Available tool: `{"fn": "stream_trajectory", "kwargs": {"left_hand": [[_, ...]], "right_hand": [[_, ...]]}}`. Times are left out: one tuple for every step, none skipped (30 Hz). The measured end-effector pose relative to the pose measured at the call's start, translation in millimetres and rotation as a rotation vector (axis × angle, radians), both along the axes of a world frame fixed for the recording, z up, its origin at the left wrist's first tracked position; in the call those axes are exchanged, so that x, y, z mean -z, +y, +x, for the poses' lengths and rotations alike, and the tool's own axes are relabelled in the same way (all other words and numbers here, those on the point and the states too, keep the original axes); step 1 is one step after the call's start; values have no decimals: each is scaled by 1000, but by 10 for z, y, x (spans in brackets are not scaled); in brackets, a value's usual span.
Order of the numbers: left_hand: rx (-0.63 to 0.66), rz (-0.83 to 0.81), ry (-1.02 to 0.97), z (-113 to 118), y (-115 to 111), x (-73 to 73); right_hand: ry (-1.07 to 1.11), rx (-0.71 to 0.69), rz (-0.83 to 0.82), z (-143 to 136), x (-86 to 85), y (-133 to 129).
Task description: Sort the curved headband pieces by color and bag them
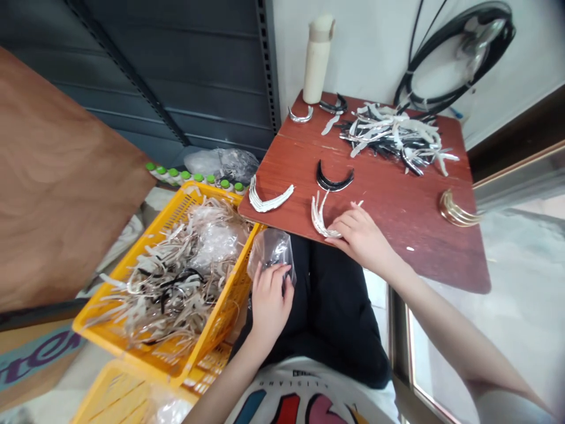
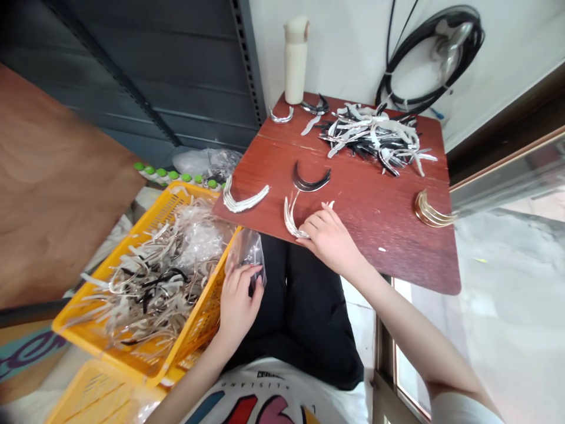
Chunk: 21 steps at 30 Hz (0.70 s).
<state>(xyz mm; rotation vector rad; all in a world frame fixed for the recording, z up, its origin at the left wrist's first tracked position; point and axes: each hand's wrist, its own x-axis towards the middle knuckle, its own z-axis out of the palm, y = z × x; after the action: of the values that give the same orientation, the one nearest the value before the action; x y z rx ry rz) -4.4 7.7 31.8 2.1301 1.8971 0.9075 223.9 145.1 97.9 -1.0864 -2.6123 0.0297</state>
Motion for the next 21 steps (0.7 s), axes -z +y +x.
{"fn": "stream_trajectory", "kwargs": {"left_hand": [[2, -6, 26, -1, 12, -18], [1, -8, 47, 3, 25, -28], [-1, -6, 62, 11, 36, -29], [-2, -2, 70, 23, 45, -21], [-2, 3, 71, 37, 53, -7], [-3, 7, 64, 54, 59, 14], [-6, 12, 50, 71, 63, 37], [-10, 18, 33, 87, 66, 63], [-17, 26, 17, 100, 67, 89], [-22, 38, 6, 112, 67, 114], [-26, 52, -2, 120, 67, 137], [-27, 67, -5, 124, 67, 158], [-26, 81, -6, 126, 67, 176], [-25, 91, -6, 125, 66, 191], [-23, 97, -9, 122, 64, 205], [-22, 102, -14, 118, 62, 215], [-23, 108, -21, 114, 60, 225], [-27, 115, -29, 110, 58, 232], [-30, 121, -37, 106, 57, 238], [-32, 127, -42, 104, 55, 242], [-32, 133, -42, 103, 55, 245]], "right_hand": [[-15, -6, 0, -14, 8, -5], [-24, -8, 7, -33, 24, -16], [-30, -7, 19, -56, 49, -31], [-34, -1, 34, -82, 81, -47], [-36, 11, 49, -107, 118, -65], [-39, 28, 63, -133, 155, -83], [-40, 48, 76, -156, 189, -100], [-40, 68, 87, -177, 217, -116], [-37, 83, 94, -195, 237, -129], [-33, 93, 99, -209, 248, -141], [-25, 103, 105, -220, 251, -150], [-16, 114, 110, -226, 247, -157], [-6, 124, 111, -230, 238, -161], [3, 133, 109, -230, 226, -162], [12, 136, 103, -229, 213, -160], [19, 129, 94, -226, 200, -156], [21, 112, 87, -222, 190, -150], [20, 87, 85, -218, 181, -142], [19, 62, 91, -213, 176, -133], [18, 37, 100, -208, 175, -123], [18, 14, 111, -203, 178, -114]]}}
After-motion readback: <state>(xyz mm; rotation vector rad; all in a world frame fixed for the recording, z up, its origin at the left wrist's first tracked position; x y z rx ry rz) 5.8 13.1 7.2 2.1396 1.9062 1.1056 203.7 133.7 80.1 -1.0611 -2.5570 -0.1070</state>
